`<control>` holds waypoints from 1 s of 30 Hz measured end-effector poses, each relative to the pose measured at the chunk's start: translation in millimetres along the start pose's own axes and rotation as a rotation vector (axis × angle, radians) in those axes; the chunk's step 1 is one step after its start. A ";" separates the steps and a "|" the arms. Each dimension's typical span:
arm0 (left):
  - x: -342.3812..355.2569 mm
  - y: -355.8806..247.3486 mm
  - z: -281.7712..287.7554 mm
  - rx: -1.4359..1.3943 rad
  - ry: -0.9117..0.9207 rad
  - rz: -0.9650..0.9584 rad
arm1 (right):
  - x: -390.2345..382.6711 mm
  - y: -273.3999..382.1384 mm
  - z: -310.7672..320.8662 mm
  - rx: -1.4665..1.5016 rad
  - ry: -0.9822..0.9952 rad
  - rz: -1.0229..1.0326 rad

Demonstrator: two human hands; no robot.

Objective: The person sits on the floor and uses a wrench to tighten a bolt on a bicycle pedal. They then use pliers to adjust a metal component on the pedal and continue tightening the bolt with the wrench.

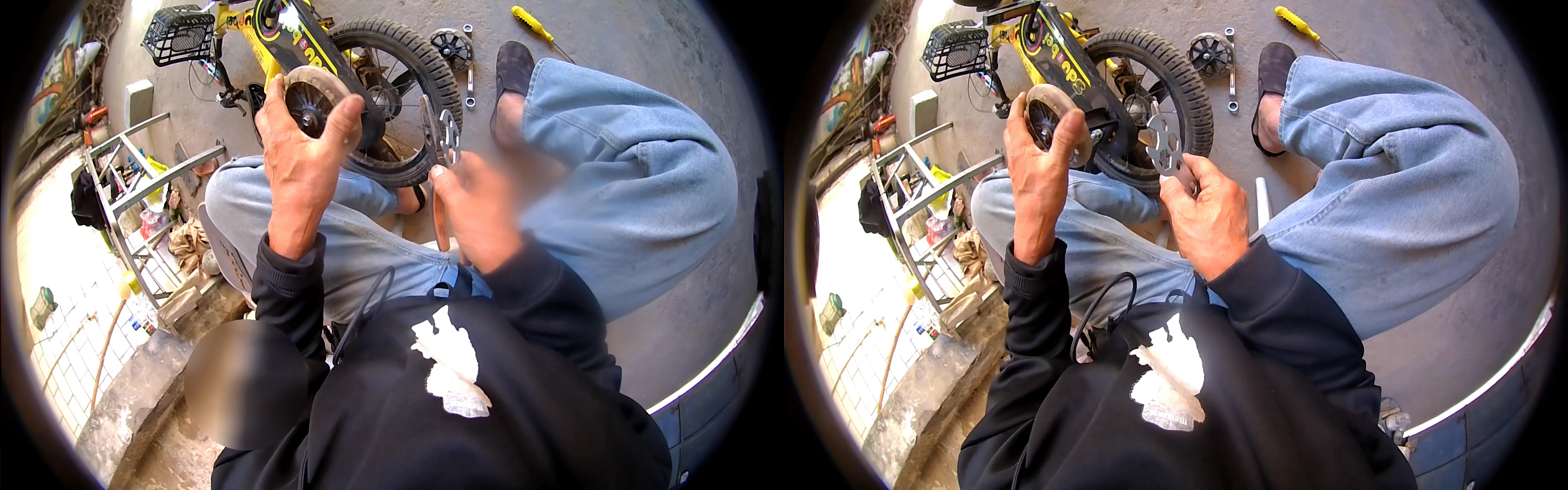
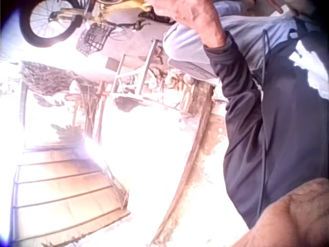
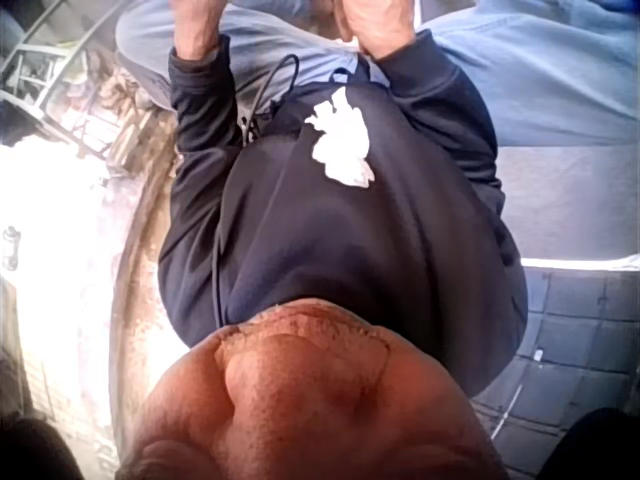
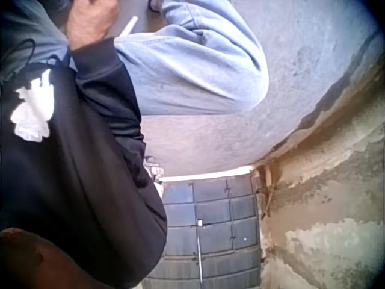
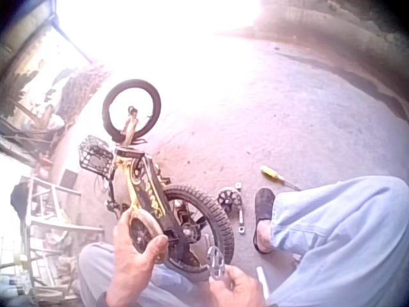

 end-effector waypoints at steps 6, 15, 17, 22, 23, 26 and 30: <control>4.5 -18.2 6.4 0.009 0.152 -0.330 | -0.1 -4.7 -1.5 0.035 -0.029 0.084; 10.4 7.1 21.7 -0.467 0.184 0.192 | -3.7 -3.2 -2.1 0.238 0.015 -0.026; 5.6 10.0 10.1 -0.416 0.242 0.140 | -6.6 0.1 -3.1 0.251 0.011 -0.011; 9.9 -13.0 9.1 -0.126 0.321 -0.258 | -10.4 12.5 0.2 0.217 -0.063 0.119; 10.7 -18.7 9.8 -0.065 0.365 -0.347 | -11.5 13.0 0.2 0.250 -0.035 0.082; 17.3 -29.7 11.8 0.065 0.504 -0.495 | -12.4 14.2 0.9 0.333 0.021 0.006; 17.3 -22.6 12.8 -0.008 0.386 -0.411 | -12.6 13.3 0.6 0.386 -0.001 0.036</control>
Point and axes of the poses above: each hand's wrist, its own x-axis towards the middle knuckle, its own z-axis out of the back of the hand, y = z × x, the point moved 4 cm from there along x, towards the middle knuckle, and after that the axes turned 6 degrees about -x, right-handed, at the moved point
